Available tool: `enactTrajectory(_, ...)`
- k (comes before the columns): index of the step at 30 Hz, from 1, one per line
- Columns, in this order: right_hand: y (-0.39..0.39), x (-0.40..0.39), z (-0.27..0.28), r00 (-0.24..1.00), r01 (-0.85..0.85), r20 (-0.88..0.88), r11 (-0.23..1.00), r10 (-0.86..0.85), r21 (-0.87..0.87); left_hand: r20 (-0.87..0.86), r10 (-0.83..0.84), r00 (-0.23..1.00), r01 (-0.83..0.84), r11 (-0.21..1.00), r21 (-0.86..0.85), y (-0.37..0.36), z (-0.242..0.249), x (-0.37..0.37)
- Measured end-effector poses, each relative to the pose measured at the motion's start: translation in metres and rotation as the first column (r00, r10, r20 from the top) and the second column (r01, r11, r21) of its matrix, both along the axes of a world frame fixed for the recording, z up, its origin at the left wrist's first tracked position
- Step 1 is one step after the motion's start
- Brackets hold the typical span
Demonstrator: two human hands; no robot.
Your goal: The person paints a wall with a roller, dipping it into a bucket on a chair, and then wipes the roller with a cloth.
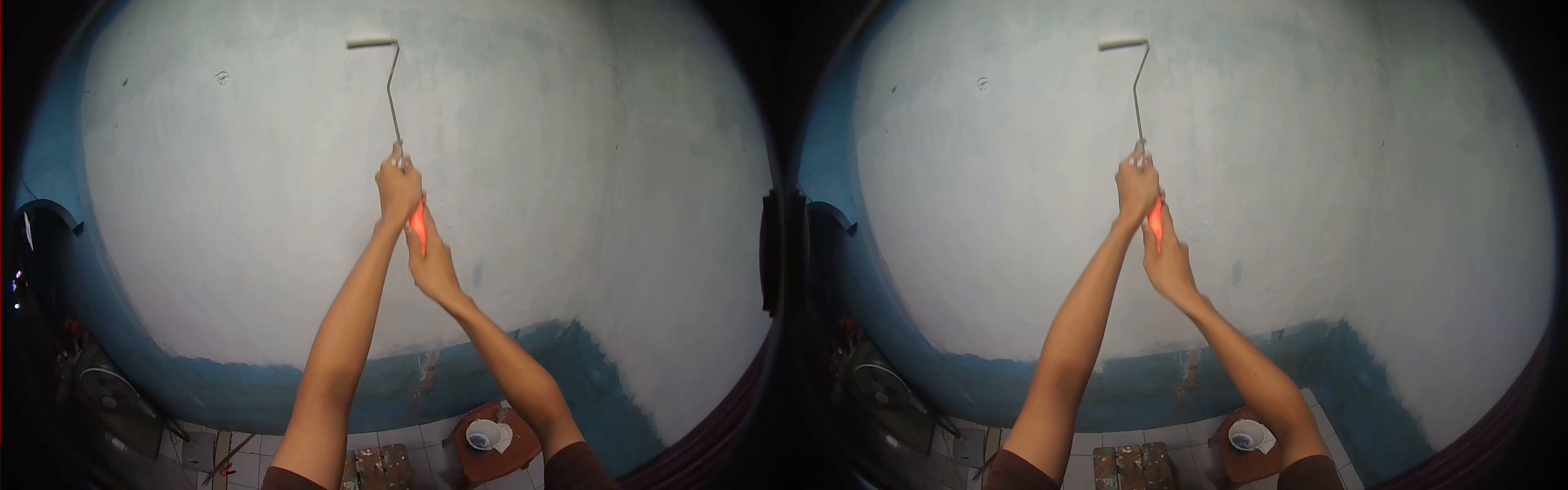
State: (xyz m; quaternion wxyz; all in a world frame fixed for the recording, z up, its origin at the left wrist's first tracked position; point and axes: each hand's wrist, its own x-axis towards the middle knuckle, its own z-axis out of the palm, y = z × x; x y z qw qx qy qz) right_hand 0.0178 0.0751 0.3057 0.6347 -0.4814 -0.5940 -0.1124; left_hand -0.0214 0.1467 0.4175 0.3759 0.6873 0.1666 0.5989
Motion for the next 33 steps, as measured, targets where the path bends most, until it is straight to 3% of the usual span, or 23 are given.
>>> enactTrajectory(2,0.004,0.001,0.038,0.999,0.015,0.036,0.998,-0.017,0.059,0.018,0.025,1.000,-0.025,0.999,0.037,-0.001,0.037,0.000)
enactTrajectory(4,-0.025,-0.015,0.083,0.984,-0.104,-0.169,0.954,0.057,-0.282,0.029,0.016,0.999,-0.016,1.000,0.015,0.001,0.071,-0.002)
enactTrajectory(7,-0.033,-0.025,0.100,0.965,-0.180,-0.241,0.928,0.103,-0.326,0.036,0.021,0.999,-0.020,1.000,-0.015,-0.002,0.077,-0.006)
enactTrajectory(9,-0.032,-0.025,0.082,0.966,-0.180,-0.236,0.933,0.108,-0.310,0.028,0.039,0.999,-0.038,0.999,-0.019,-0.003,0.065,-0.007)
enactTrajectory(11,-0.023,-0.025,0.048,0.964,-0.192,-0.235,0.938,0.125,-0.289,-0.010,0.042,0.999,-0.042,0.999,0.013,0.000,0.031,-0.010)
enactTrajectory(13,-0.009,-0.019,-0.005,0.995,-0.064,-0.076,0.993,0.056,-0.100,-0.008,0.045,0.999,-0.045,0.999,0.030,0.004,-0.014,-0.008)
enactTrajectory(16,-0.012,-0.020,-0.084,0.982,-0.120,-0.171,0.971,0.085,-0.205,-0.075,0.059,0.995,-0.061,0.998,-0.016,-0.008,-0.087,-0.014)
enactTrajectory(19,-0.026,-0.024,-0.159,0.971,-0.130,-0.231,0.945,0.061,-0.300,-0.079,0.148,0.986,-0.143,0.988,0.066,-0.007,-0.168,-0.011)
enactTrajectory(21,-0.043,-0.029,-0.199,0.970,-0.115,-0.242,0.881,0.001,-0.459,-0.098,0.144,0.985,-0.141,0.989,0.033,-0.010,-0.226,-0.011)
enactTrajectory(23,-0.053,-0.035,-0.257,0.978,-0.064,-0.209,0.927,-0.016,-0.370,-0.134,0.086,0.987,-0.096,0.993,-0.064,-0.023,-0.275,-0.018)
enactTrajectory(29,-0.109,-0.063,-0.358,0.955,-0.130,-0.294,0.841,-0.036,-0.524,-0.177,-0.075,0.981,0.006,0.932,-0.363,-0.078,-0.372,-0.051)
enactTrajectory(33,-0.116,-0.066,-0.355,0.964,-0.100,-0.262,0.837,-0.053,-0.538,-0.221,-0.037,0.975,-0.047,0.931,-0.362,-0.085,-0.369,-0.055)
